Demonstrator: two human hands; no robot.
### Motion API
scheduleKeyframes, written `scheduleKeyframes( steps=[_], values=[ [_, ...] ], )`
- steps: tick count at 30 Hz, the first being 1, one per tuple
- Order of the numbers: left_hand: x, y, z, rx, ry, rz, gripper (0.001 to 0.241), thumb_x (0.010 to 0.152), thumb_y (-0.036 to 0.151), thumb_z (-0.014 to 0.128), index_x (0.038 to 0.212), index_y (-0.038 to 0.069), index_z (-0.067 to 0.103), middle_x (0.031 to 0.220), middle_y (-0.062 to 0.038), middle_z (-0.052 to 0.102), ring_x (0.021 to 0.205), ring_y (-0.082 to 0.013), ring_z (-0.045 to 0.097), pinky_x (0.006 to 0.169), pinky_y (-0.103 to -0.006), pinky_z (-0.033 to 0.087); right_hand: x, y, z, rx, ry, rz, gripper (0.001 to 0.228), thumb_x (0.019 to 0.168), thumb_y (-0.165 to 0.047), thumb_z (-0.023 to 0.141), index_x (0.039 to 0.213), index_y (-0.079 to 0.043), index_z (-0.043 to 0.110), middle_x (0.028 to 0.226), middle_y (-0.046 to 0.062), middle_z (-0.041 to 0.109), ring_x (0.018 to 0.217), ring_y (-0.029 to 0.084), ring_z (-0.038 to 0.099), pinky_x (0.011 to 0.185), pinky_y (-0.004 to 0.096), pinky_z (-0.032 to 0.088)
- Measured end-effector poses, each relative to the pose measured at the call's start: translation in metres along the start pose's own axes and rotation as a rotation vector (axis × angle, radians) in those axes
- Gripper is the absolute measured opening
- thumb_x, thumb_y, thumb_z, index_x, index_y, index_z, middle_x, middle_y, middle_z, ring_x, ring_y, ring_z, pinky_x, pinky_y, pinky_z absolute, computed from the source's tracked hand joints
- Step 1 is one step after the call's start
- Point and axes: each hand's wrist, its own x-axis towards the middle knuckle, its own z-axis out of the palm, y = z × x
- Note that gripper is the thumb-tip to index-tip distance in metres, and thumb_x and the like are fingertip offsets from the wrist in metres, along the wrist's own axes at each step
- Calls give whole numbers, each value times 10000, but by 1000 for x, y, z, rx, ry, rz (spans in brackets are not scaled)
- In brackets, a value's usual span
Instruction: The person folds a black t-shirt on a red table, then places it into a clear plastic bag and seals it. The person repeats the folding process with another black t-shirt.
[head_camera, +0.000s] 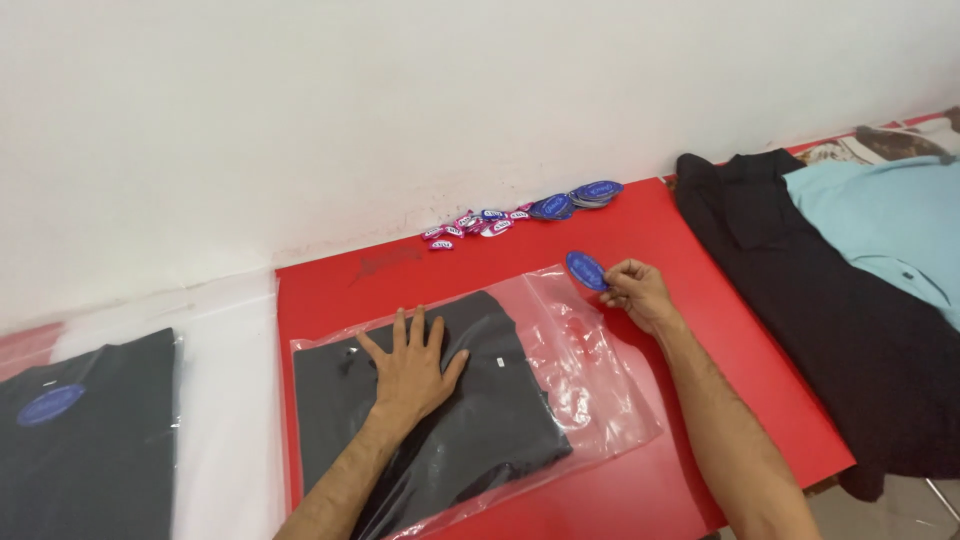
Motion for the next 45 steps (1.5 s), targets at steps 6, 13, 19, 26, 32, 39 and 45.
scheduleKeyframes(
  steps=[6,13,19,26,32,39,45],
  values=[
    [-1,33,24,-43,111,123,477,978,411,579,1360,128,620,1494,-185,506,1432,-410,414,1024,-789,309,-50,-21,-10,-61,-89,-26,357,865,89,682,1214,71,605,840,188,714,671,312,761,586,399,670],
    [-9,75,43,-203,-2,203,487,1017,412,556,1428,151,580,1517,-152,464,1455,-372,371,1064,-716,300,-54,-26,1,-80,-121,8,290,886,60,653,1175,67,631,854,152,679,634,318,756,537,397,672],
    [-7,68,68,-263,287,194,308,972,381,596,1193,221,740,1408,-47,613,1346,-319,490,1027,-618,304,-60,-50,17,-288,-71,112,251,962,2,610,1175,63,727,1052,243,748,620,250,718,574,276,629],
    [-6,67,70,-310,292,181,244,963,315,603,1099,229,787,1351,-29,652,1322,-297,509,1023,-593,300,-81,-81,43,-339,-85,113,405,868,119,684,1262,26,696,1121,207,741,972,294,745,821,361,647],
    [-6,67,72,-327,360,185,219,952,287,629,1073,223,800,1305,-32,681,1286,-285,543,1001,-604,324,-66,-60,27,-316,-110,59,480,817,93,729,1257,-59,613,1087,204,685,953,301,722,780,377,640],
    [-17,71,54,-499,728,157,123,936,240,687,1002,228,790,1218,23,725,1213,-235,633,1019,-617,329,-66,-52,40,-421,-110,24,212,940,28,678,1135,-32,734,953,113,753,778,168,680,636,265,564],
    [-11,59,50,-887,716,213,89,955,240,736,990,209,812,1132,-21,745,1183,-294,662,993,-480,385,-94,-70,117,-532,-533,140,186,793,-40,769,960,36,793,761,133,733,646,164,650,525,295,562]
  ],
)
